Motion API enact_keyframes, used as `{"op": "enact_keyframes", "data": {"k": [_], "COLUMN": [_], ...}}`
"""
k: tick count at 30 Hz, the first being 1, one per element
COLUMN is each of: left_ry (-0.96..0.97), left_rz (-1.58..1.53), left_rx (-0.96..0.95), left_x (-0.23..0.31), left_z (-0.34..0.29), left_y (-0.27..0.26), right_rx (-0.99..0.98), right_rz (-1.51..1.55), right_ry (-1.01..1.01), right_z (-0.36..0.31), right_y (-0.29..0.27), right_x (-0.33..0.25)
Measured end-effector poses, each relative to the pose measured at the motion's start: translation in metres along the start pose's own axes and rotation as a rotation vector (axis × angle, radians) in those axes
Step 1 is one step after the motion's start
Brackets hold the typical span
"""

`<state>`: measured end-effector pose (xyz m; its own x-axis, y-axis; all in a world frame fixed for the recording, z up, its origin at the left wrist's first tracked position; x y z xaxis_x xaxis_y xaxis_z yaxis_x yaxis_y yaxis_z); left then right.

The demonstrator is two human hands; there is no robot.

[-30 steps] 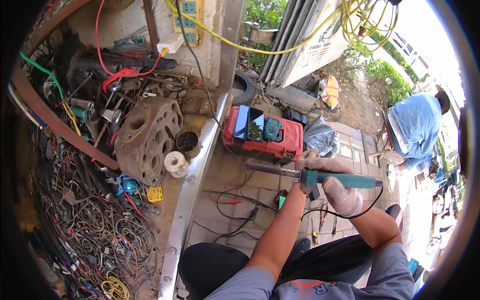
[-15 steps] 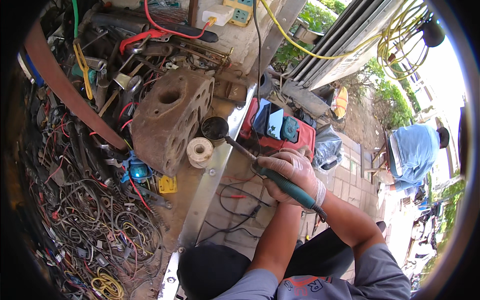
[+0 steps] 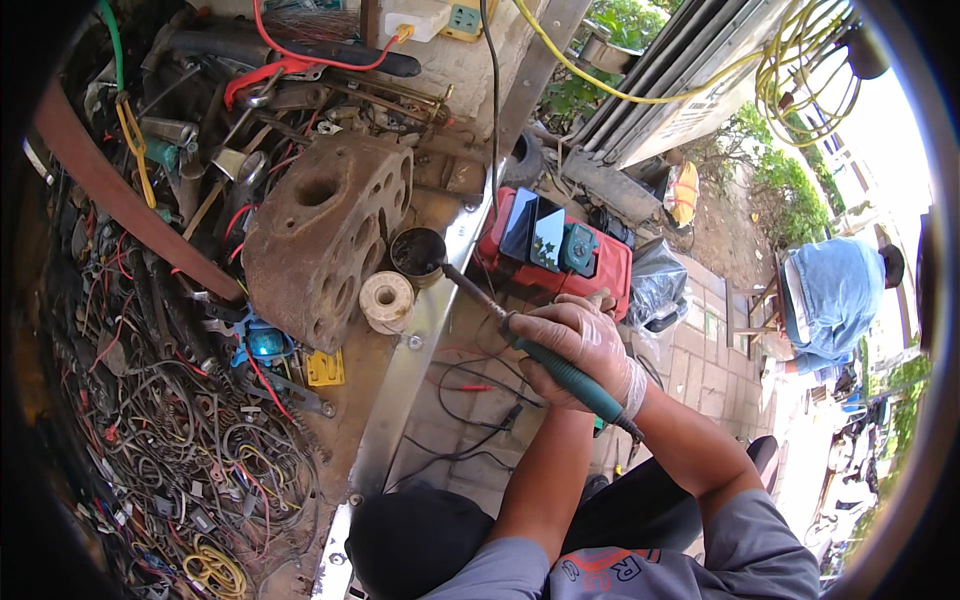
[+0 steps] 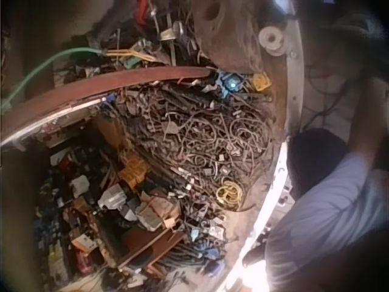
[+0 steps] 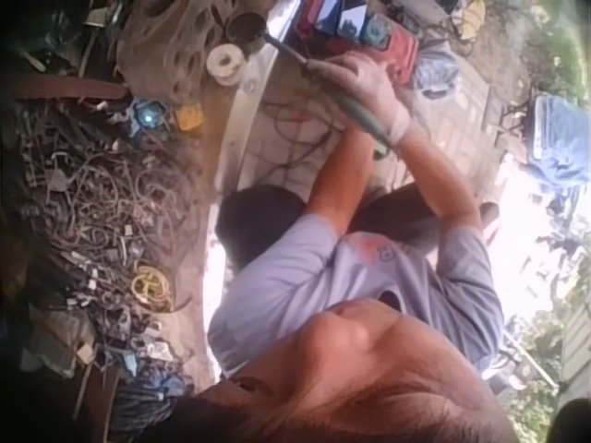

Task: The person organizes a bundle of yellow and black cables, then uses a soldering iron to work on a green circuit board. They repeatedly dip the soldering iron tip into a small container and apply solder to the board while seated on a low stool.

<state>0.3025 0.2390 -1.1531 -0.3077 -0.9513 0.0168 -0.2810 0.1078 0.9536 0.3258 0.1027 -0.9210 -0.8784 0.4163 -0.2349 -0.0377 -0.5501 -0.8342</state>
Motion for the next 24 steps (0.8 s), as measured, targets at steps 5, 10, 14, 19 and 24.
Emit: {"op": "enact_keyframes", "data": {"k": [5,10,14,19,24], "left_ry": [0.056,0.094,0.111,0.120,0.144], "left_rz": [-0.016,-0.038,-0.053,-0.063,-0.059], "left_rx": [-0.041,-0.076,-0.079,-0.067,-0.052], "left_x": [0.024,0.042,0.047,0.049,0.058], "left_z": [0.020,0.041,0.041,0.036,0.039], "left_y": [0.021,0.042,0.050,0.050,0.051], "right_rx": [0.010,0.290,0.312,0.261,0.315], "right_rz": [0.032,1.095,1.531,1.674,1.430], "right_ry": [0.027,0.956,1.064,1.069,1.058], "right_z": [-0.002,-0.036,-0.048,-0.057,-0.039], "right_y": [-0.015,0.004,0.019,0.021,0.014], "right_x": [-0.009,0.032,0.056,0.061,0.054]}}
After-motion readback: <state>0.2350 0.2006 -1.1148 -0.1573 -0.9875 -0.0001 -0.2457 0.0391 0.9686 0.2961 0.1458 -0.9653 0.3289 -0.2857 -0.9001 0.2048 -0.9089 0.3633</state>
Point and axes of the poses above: each hand's wrist, its own z-axis towards the middle knuckle, its own y-axis out of the palm, x = y × z, the point moved 6 cm from there along z, towards the middle knuckle, and after that the axes turned 7 degrees about -z, right-handed, at the moved point
